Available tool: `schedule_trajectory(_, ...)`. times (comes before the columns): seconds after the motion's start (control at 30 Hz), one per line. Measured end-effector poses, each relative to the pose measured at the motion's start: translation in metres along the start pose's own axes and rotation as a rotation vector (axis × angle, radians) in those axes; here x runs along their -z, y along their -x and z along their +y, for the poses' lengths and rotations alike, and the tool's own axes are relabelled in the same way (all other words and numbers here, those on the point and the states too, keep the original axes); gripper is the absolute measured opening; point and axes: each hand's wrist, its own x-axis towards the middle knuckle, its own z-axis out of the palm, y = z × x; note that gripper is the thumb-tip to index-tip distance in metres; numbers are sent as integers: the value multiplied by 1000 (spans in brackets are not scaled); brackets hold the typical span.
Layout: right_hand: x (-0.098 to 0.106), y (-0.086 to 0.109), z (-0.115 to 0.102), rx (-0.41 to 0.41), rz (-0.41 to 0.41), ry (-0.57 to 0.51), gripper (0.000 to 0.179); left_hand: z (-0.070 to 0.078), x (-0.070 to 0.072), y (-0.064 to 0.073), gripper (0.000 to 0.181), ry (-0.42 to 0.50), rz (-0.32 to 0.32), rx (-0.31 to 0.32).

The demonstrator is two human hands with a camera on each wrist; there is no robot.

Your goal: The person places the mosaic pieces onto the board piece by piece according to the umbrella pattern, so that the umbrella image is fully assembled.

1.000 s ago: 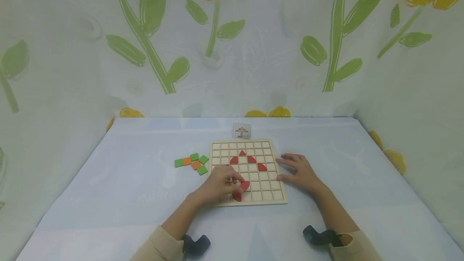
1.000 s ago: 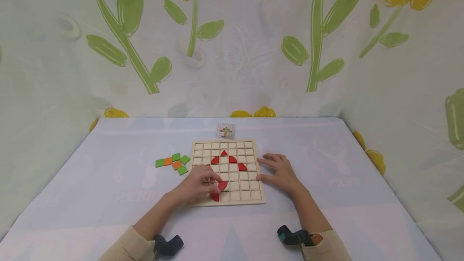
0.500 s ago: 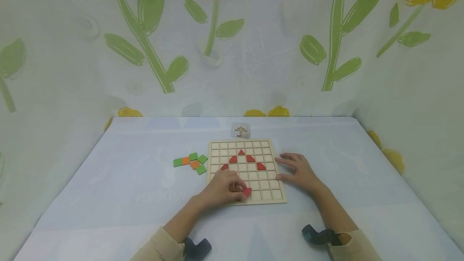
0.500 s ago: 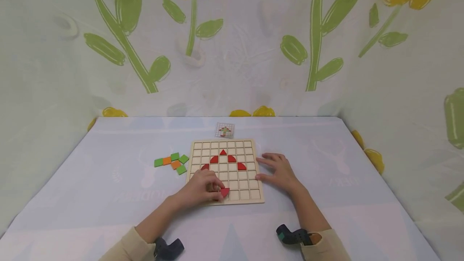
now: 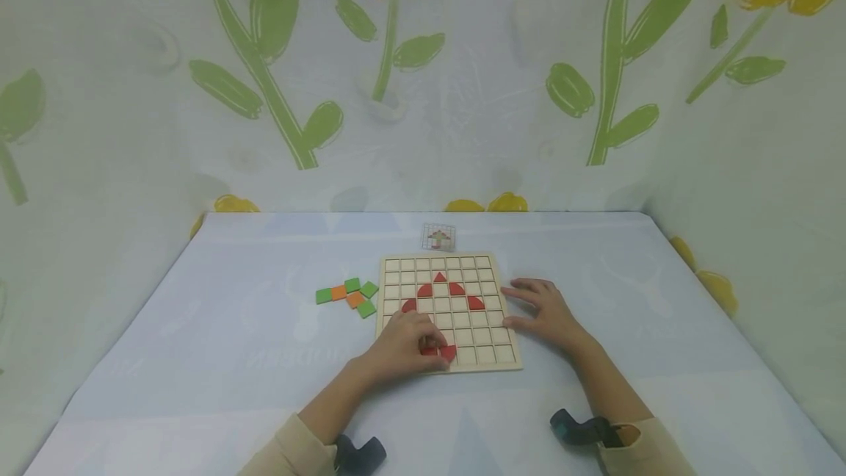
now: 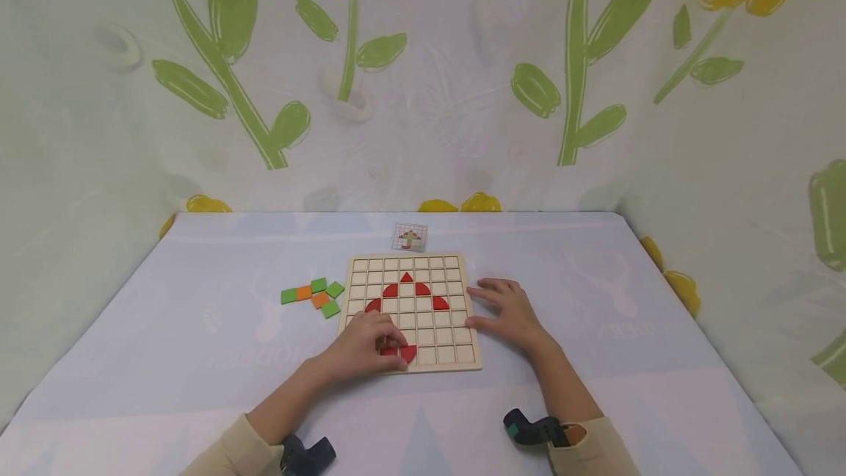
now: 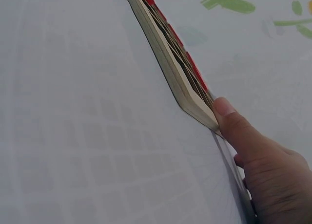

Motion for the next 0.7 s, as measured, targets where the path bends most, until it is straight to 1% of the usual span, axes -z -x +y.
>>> schedule_trajectory(0.23,1,0,-1,7,6,-2,59,2,1,1,20,-18,9,-7)
schedule_trajectory(0.37,1,0,-1,16,9,2,58,2,1,1,19,-5,15,-17)
schedule_trajectory(0.6,1,0,-1,37,25,-30,57,1,1,3,17,15,34,-42)
schedule_trajectory(0.7,1,0,-1,38,22,-27,57,-1,0,3,16,24,35,-48)
